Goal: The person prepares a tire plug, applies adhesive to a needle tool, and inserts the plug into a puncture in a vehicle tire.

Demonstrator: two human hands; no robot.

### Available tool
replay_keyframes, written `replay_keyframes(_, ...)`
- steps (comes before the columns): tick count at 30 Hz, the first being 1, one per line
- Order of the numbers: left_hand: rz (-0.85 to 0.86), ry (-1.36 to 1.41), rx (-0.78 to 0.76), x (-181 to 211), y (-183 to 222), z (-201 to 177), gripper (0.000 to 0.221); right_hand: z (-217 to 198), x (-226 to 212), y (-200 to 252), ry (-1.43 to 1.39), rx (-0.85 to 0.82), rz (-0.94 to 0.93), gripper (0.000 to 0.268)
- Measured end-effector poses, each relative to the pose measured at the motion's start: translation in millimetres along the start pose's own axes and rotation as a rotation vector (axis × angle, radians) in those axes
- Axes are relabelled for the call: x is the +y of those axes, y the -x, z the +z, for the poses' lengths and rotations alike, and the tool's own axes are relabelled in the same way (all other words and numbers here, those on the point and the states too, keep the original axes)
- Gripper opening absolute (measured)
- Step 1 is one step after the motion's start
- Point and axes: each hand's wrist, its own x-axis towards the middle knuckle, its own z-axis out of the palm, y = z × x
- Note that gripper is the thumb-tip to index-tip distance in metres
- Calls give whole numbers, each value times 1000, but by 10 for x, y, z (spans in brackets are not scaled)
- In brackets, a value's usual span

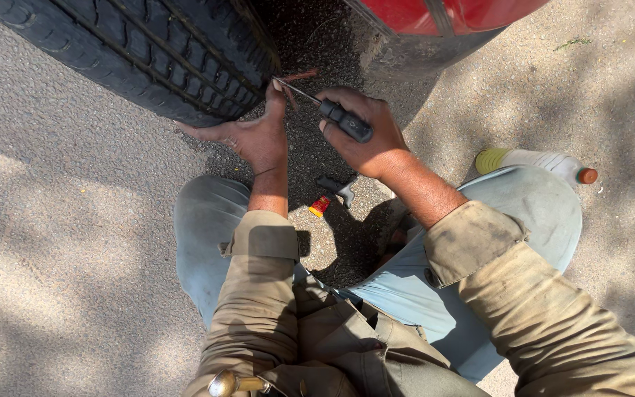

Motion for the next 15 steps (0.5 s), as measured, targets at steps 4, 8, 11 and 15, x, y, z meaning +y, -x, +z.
replay_keyframes(4,44,49,-41,79,-34,6,146,-29,-68,-89,42,-31,-117,40)
replay_keyframes(8,-46,105,-30,81,23,13,145,-24,-5,-94,23,-48,-192,43)
replay_keyframes(11,-21,20,-28,66,45,-4,146,2,-13,-157,-2,-35,-141,38)
replay_keyframes(15,19,-174,24,-59,20,5,151,-7,20,-186,-51,-74,-98,36)
